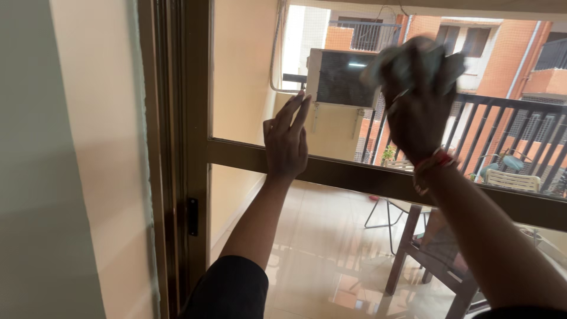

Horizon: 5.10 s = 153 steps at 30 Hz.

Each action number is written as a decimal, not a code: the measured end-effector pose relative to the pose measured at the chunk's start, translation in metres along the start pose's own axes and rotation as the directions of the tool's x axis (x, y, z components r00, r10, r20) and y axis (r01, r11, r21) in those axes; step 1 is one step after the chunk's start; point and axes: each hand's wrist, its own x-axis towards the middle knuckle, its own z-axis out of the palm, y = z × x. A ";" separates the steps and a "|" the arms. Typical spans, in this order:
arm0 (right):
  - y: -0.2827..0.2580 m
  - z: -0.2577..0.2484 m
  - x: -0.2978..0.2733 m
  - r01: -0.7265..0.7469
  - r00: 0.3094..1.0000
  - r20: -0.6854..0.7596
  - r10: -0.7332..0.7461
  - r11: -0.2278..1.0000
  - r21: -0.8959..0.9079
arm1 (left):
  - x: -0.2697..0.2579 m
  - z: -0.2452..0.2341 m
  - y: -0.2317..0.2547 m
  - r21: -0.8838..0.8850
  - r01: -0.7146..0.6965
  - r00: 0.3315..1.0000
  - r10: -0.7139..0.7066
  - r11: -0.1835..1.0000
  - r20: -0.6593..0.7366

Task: The person cleans a glass window pane with a white cloth, using circular and sweeping hand motions to wipe across the surface.

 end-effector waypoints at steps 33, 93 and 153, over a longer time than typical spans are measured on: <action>-0.094 0.015 0.067 0.454 0.871 0.018 -0.491 0.819 0.350 | 0.028 -0.049 -0.081 0.072 -0.093 0.994 0.089 0.993 0.060; -0.025 -0.032 0.033 0.030 0.988 0.108 -0.110 0.824 0.565 | 0.004 -0.082 -0.123 0.101 0.116 0.973 -0.093 0.988 -0.210; 0.050 0.006 0.087 -0.158 0.975 -0.154 0.158 0.987 0.009 | 0.011 0.041 0.041 -0.172 -0.022 0.999 0.016 0.985 -0.036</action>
